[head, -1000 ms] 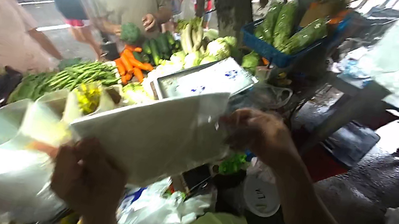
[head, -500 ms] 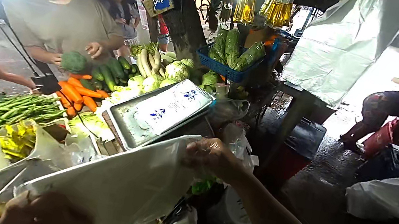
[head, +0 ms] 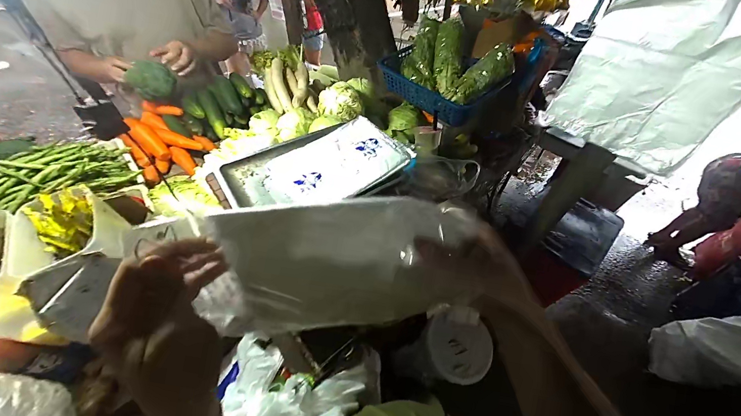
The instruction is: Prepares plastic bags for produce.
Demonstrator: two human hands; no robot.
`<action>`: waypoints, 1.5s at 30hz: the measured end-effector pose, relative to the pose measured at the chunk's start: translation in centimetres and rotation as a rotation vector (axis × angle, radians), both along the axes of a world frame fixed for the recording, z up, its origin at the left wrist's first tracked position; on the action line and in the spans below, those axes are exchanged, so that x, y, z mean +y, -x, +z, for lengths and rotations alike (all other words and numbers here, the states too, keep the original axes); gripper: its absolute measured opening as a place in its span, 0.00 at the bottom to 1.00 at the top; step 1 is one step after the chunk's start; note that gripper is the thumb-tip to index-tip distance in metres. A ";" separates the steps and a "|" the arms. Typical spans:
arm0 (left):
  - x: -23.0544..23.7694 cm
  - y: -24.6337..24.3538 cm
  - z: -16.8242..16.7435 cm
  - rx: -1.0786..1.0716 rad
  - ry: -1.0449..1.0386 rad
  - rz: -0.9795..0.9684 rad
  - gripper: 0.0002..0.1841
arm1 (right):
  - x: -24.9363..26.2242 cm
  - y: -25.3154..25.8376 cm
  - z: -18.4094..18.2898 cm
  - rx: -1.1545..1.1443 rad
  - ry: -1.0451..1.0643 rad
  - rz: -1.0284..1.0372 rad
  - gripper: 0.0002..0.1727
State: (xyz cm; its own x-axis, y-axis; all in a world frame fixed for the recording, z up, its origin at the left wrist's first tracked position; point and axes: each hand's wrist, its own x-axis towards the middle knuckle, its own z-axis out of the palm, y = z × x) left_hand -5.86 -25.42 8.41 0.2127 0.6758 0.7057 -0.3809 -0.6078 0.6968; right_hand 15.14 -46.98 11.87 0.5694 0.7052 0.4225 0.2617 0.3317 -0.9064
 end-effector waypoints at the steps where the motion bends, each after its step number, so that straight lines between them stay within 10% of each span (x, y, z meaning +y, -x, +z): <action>1: 0.0 -0.2 0.5 -0.038 0.080 -0.058 0.13 | -0.8 -0.8 0.0 -0.030 -0.013 -0.075 0.13; 9: 4.4 1.1 1.0 -0.258 0.244 -0.249 0.10 | -7.6 -6.5 1.1 0.154 -0.247 -0.425 0.10; 12: 5.3 1.3 1.7 0.088 -0.079 -0.416 0.13 | -9.9 -8.5 1.3 0.206 -0.298 -0.535 0.08; 16: -8.9 -8.9 6.7 0.551 -0.640 -0.224 0.08 | -12.0 -10.8 1.6 0.281 -0.297 -0.603 0.07; 21: -17.8 -21.5 4.6 0.438 -0.913 -0.203 0.16 | -14.6 -14.1 1.8 0.373 -0.222 -0.560 0.09; 45: -20.8 -39.4 8.0 0.381 -0.798 -0.731 0.16 | -20.5 -24.0 1.6 0.437 0.214 -0.575 0.08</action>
